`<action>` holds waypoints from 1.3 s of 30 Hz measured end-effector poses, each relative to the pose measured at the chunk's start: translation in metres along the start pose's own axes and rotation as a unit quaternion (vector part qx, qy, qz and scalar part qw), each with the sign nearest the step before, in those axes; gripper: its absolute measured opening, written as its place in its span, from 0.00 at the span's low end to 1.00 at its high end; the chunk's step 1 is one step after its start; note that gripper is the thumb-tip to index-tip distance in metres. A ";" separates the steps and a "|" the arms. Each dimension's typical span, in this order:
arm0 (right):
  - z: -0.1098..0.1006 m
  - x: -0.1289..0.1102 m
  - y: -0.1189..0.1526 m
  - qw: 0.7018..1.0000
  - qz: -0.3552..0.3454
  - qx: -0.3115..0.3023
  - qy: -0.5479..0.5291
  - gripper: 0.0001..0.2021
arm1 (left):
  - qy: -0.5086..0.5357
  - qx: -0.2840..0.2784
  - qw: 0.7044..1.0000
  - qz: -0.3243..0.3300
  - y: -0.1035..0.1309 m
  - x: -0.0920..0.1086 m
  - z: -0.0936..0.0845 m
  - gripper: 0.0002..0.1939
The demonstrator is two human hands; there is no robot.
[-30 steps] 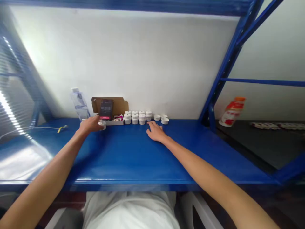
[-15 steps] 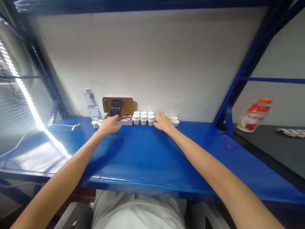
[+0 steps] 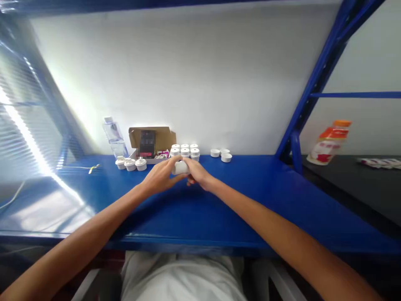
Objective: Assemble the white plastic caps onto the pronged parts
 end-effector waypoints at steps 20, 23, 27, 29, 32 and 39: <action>-0.043 -0.068 0.012 0.804 -0.381 0.079 0.450 0.16 | 0.414 0.124 0.856 -0.284 -0.005 -0.085 -0.013 0.19; -0.100 -0.040 -0.003 0.790 -0.255 0.144 0.538 0.16 | 0.492 0.124 0.800 -0.321 -0.003 -0.100 -0.005 0.15; -0.150 -0.011 -0.010 0.758 -0.129 0.195 0.609 0.15 | 0.528 0.073 0.772 -0.346 -0.001 -0.102 0.005 0.20; -0.160 -0.004 -0.011 0.744 -0.098 0.202 0.630 0.16 | 0.526 0.037 0.771 -0.357 0.000 -0.098 0.012 0.22; -0.166 0.003 -0.013 0.727 -0.069 0.203 0.652 0.17 | 0.525 -0.022 0.781 -0.338 -0.002 -0.088 0.021 0.20; -0.171 0.021 -0.018 0.732 -0.064 0.169 0.657 0.14 | 0.504 -0.050 0.802 -0.317 -0.004 -0.084 0.024 0.17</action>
Point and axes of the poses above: each hand's wrist, its own y-axis away from the middle knuckle, its own z-axis out of the palm, x = y × z, the point moved 9 cm from there along -y, towards the middle knuckle, and after that the axes turned 8 degrees about -z, right-handed, at the moved point
